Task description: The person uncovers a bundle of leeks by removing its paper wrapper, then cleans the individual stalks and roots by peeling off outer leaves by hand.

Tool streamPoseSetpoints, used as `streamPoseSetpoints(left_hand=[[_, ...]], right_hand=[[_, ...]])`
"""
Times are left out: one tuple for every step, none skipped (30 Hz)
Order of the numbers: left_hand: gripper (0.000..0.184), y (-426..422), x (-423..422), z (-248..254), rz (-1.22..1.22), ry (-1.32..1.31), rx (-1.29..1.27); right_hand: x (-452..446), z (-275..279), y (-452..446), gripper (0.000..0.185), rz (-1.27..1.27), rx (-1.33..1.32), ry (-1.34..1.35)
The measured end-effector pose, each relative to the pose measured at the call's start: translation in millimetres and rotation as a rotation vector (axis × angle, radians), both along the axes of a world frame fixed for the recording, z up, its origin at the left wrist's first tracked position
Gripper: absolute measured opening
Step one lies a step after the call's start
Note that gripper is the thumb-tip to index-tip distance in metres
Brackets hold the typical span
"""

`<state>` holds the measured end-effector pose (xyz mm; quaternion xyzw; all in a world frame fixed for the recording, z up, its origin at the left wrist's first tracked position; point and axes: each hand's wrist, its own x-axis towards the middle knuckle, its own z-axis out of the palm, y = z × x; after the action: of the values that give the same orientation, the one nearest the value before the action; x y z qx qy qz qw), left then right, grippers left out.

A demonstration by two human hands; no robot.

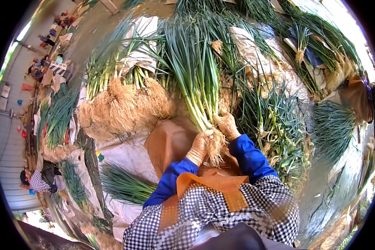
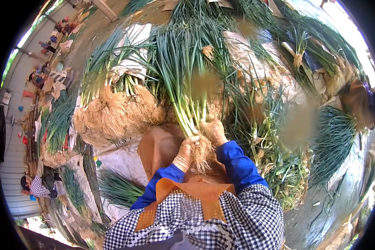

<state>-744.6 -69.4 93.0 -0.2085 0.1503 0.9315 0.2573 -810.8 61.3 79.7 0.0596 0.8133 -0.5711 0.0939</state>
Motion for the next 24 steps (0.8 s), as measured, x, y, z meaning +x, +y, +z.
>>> streamPoseSetpoints(left_hand=[[0.015,2,-1,1,-0.001,-0.001,0.000],[0.015,6,0,1,0.049,-0.018,-0.046],[0.016,7,1,1,0.099,-0.036,-0.094],[0.015,5,0,1,0.073,-0.033,-0.113],[0.015,5,0,2,0.074,-0.036,-0.114],[0.016,8,-1,8,0.144,-0.036,-0.150],[0.017,9,-2,10,0.213,-0.036,-0.187],[0.028,-7,1,-21,0.131,0.013,-0.104],[0.030,-9,3,17,0.147,0.051,0.036],[0.030,-14,0,11,0.175,0.054,0.024],[0.030,-18,-2,4,0.203,0.056,0.012],[0.025,-17,-1,35,0.181,0.062,-0.048],[0.027,-27,-5,41,0.096,0.231,0.251],[0.026,-25,2,47,0.159,0.109,0.107],[0.026,-18,3,80,0.218,-0.007,-0.036],[0.028,-20,0,75,0.193,0.007,-0.114],[0.028,-27,2,57,0.196,0.001,-0.112],[0.030,-37,2,30,0.081,0.016,-0.136],[0.033,-41,0,23,-0.033,0.036,-0.160],[0.041,-40,4,17,-0.036,0.050,-0.197],[0.041,-42,10,17,-0.032,0.050,-0.196],[0.042,-47,14,20,-0.034,0.071,-0.067],[0.044,-50,17,22,-0.036,0.091,0.060],[0.041,-43,18,33,-0.002,0.066,-0.005]], right_hand=[[0,2,-2,0.031,-0.042,0.021,0.001],[-1,-4,-6,0.026,-0.079,0.042,-0.017],[0,-6,-6,0.026,-0.076,0.039,-0.023],[0,-8,-4,0.024,-0.071,-0.150,-0.075],[0,-8,0,0.021,-0.067,-0.338,-0.127],[-3,-18,3,0.015,-0.113,-0.373,-0.082],[-7,-16,6,0.014,-0.222,-0.630,-0.201],[-8,-15,10,0.014,-0.249,-0.638,-0.188],[-11,-18,18,0.014,-0.274,-0.644,-0.175],[-16,-23,25,0.019,-0.233,-0.609,-0.103],[-18,-27,32,0.023,-0.242,-0.765,-0.147],[-22,-22,40,0.022,-0.265,-0.731,-0.150],[-27,-21,50,0.021,-0.289,-0.696,-0.152],[-36,-20,56,0.021,-0.404,-0.820,-0.267],[-37,-12,57,0.022,-0.479,-1.034,-0.337],[-35,0,56,0.022,-0.395,-1.078,-0.347],[-29,8,52,0.023,-0.311,-1.118,-0.368],[-24,8,49,0.024,-0.182,-1.157,-0.373],[-25,9,49,0.025,-0.050,-0.975,-0.304],[-23,10,51,0.025,-0.002,-0.933,-0.264],[-16,21,48,0.025,0.042,-0.892,-0.230],[-13,26,41,0.021,-0.002,-0.837,-0.212],[-7,32,36,0.016,-0.011,-0.867,-0.250],[-4,28,27,0.015,-0.005,-0.822,-0.218]])
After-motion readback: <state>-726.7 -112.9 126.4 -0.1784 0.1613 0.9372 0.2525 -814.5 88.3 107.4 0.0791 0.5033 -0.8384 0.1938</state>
